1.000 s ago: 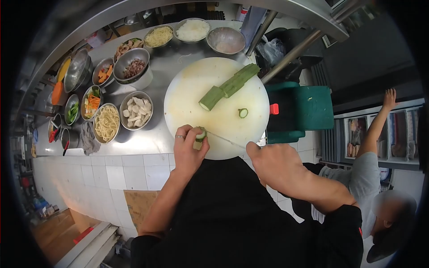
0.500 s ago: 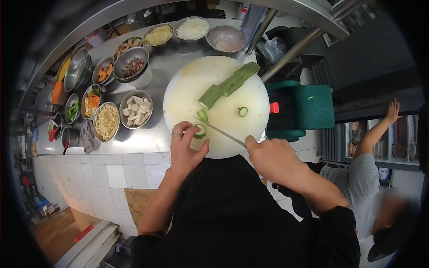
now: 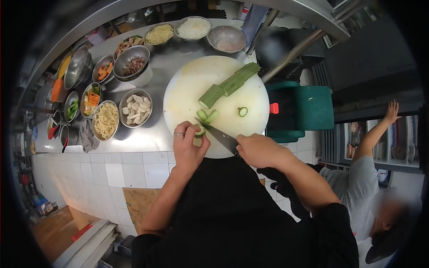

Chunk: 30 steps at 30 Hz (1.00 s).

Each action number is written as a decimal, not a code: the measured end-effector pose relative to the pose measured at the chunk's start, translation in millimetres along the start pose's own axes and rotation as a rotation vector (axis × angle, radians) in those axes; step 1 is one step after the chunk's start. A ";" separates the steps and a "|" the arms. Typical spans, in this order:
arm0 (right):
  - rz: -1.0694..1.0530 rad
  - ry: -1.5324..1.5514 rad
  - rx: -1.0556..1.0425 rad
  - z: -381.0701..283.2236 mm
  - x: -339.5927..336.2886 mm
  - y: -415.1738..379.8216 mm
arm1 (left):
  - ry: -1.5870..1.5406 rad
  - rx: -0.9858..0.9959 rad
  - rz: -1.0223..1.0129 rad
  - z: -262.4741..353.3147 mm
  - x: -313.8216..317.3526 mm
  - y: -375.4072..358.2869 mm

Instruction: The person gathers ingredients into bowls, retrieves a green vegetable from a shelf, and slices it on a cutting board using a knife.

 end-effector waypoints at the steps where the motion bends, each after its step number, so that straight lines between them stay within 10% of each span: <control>1: -0.077 0.110 0.023 4.6 3.5 -5.0 | 0.000 0.001 -0.004 -1.5 -1.8 -0.2; 13: 0.196 -0.332 -0.062 -43.2 -34.8 -64.4 | -0.045 -0.004 -0.092 -6.9 6.9 8.3; 25: -0.085 0.189 0.052 6.2 1.6 -5.2 | -0.046 0.087 -0.084 -14.1 -1.8 7.4; 30: 0.158 -0.131 -0.009 -18.8 -25.8 -43.5 | -0.037 0.049 -0.018 -1.5 -19.2 15.9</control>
Point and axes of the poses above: each hand's wrist, its own y-axis towards the middle knuckle, its own x-axis out of the palm, z = x × y, the point moved 8 cm from there along y, towards the middle knuckle, and after that the axes turned 4 degrees about -z, right-handed, at the moved point
